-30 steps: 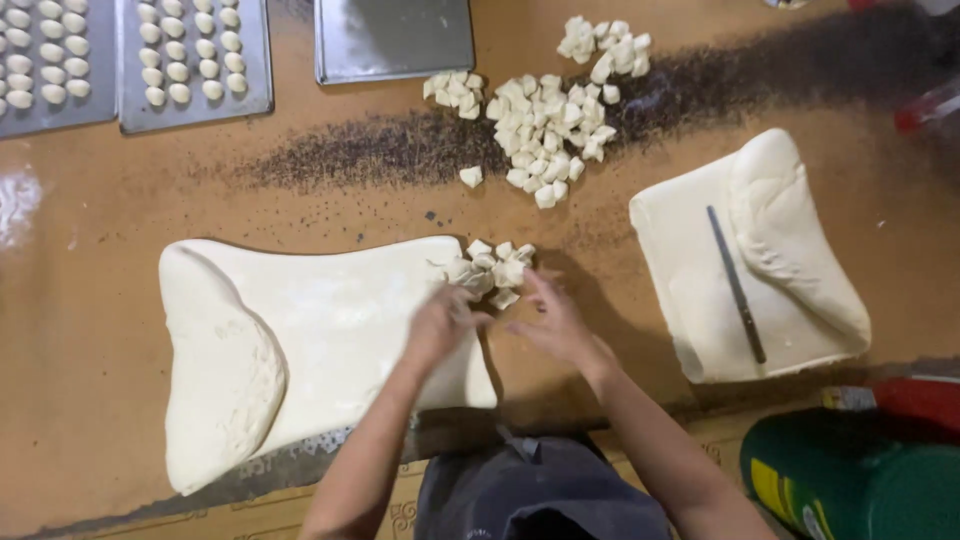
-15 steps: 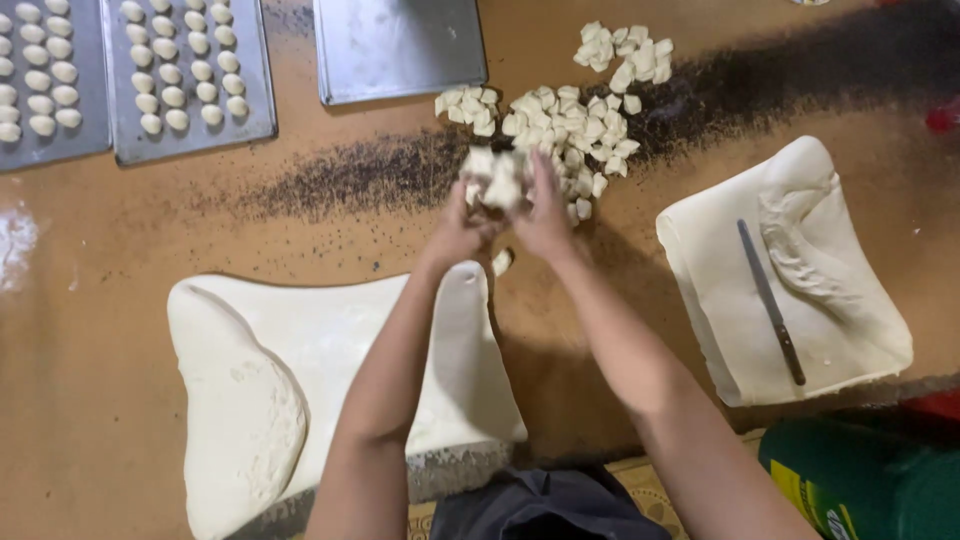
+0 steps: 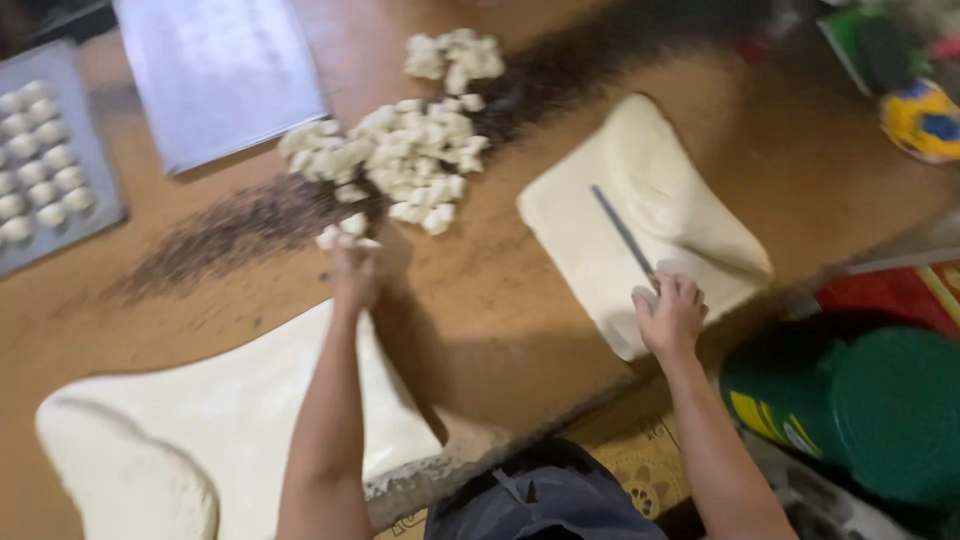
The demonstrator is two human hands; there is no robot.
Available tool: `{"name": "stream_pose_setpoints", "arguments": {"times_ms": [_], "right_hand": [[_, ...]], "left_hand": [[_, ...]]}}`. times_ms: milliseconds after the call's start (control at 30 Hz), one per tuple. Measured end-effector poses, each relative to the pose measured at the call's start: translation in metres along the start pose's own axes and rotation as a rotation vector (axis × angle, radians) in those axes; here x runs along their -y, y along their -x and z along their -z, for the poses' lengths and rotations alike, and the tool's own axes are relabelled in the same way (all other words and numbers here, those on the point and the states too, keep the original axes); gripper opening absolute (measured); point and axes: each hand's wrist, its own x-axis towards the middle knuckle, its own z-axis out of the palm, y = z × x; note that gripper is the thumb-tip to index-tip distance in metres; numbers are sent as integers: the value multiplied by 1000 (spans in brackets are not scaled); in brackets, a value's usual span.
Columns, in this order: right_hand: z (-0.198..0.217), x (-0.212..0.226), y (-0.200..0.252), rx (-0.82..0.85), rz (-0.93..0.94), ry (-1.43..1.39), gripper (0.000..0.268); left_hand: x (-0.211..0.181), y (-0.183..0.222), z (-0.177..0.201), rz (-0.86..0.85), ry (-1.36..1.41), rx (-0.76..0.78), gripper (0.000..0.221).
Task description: Cutting dough into strips and rolling small pieces into balls on a bakery table
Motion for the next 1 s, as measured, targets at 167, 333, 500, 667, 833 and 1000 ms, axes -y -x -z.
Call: {"name": "stream_pose_setpoints", "arguments": {"times_ms": [167, 333, 500, 667, 833, 1000], "right_hand": [[43, 4, -30, 302, -124, -170, 48], [69, 3, -27, 498, -169, -272, 35], [101, 45, 48, 499, -330, -857, 21], [63, 139, 141, 514, -125, -1153, 25], [72, 263, 197, 585, 36, -1071, 8], [94, 318, 232, 581, 97, -1010, 23]], "left_hand": [[-105, 87, 17, -84, 235, 11, 73], [-75, 181, -2, -64, 135, 169, 51], [-49, 247, 55, 136, 146, 241, 44], [11, 247, 118, 128, 81, 179, 40], [55, 242, 171, -33, 45, 275, 37], [61, 268, 222, 161, 106, 274, 32]]}}
